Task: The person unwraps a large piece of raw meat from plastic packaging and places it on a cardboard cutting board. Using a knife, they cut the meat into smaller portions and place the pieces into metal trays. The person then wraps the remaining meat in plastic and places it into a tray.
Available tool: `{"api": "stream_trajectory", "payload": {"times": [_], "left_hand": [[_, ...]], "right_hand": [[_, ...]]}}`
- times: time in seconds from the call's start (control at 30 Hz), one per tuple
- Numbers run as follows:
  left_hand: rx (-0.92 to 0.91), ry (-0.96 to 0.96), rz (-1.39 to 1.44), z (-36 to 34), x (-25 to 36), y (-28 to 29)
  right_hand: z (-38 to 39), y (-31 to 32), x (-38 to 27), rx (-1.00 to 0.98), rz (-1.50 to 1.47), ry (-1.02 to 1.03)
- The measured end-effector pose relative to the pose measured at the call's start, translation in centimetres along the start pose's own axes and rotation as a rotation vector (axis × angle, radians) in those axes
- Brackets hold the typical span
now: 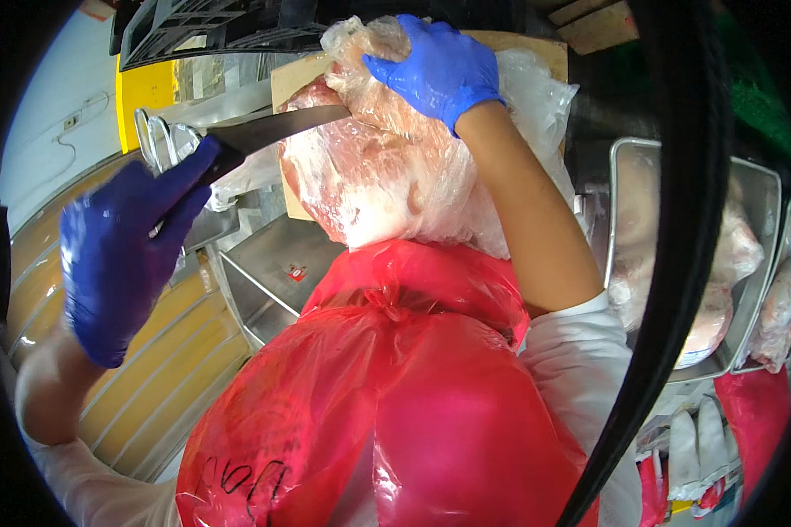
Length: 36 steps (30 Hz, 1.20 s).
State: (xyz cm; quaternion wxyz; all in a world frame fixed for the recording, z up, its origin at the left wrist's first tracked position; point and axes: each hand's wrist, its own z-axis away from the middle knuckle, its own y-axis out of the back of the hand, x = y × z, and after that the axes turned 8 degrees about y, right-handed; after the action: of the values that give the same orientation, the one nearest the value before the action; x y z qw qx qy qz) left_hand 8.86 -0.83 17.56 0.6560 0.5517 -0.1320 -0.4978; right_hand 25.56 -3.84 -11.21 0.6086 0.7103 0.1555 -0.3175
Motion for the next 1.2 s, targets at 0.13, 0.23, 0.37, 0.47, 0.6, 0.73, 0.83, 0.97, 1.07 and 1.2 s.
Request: {"api": "stream_trajectory", "payload": {"times": [0.13,0.23,0.37,0.47,0.6,0.73,0.83,0.97,1.07,1.2], "left_hand": [[0.089,0.182,0.192,3.5,0.4,-3.2],[0.104,0.346,0.396,6.3,0.2,-7.4],[0.217,0.444,0.604,10.1,1.3,-14.2],[0.249,0.501,0.702,11.0,1.5,-17.3],[0.358,0.502,0.754,12.0,2.7,-22.2],[0.37,0.551,0.965,12.6,4.8,-24.4],[0.513,0.496,1.044,12.0,6.1,-27.6],[0.53,0.472,0.921,12.7,6.0,-27.8],[0.387,0.472,0.773,13.0,3.4,-22.2],[0.329,0.319,0.441,12.5,-1.8,-13.6]], "right_hand": [[-0.2,0.4,-0.1,-0.022,0.005,0.019],[-0.4,0.2,-0.1,-0.007,0.063,0.014],[0.1,2.5,-1.9,0.023,-0.003,0.158],[-0.7,1.7,-1.3,-0.015,0.059,0.092],[-0.8,1.0,-0.8,0.042,0.034,0.137],[-0.1,1.3,-1.5,0.164,-0.106,0.136],[0.1,0.5,-1.2,0.31,-0.184,0.26],[0.2,-0.2,-0.6,0.397,-0.084,0.377],[0.0,-1.0,0.1,0.454,-0.023,0.357],[0.1,-1.1,0.8,0.443,0.119,0.384]]}}
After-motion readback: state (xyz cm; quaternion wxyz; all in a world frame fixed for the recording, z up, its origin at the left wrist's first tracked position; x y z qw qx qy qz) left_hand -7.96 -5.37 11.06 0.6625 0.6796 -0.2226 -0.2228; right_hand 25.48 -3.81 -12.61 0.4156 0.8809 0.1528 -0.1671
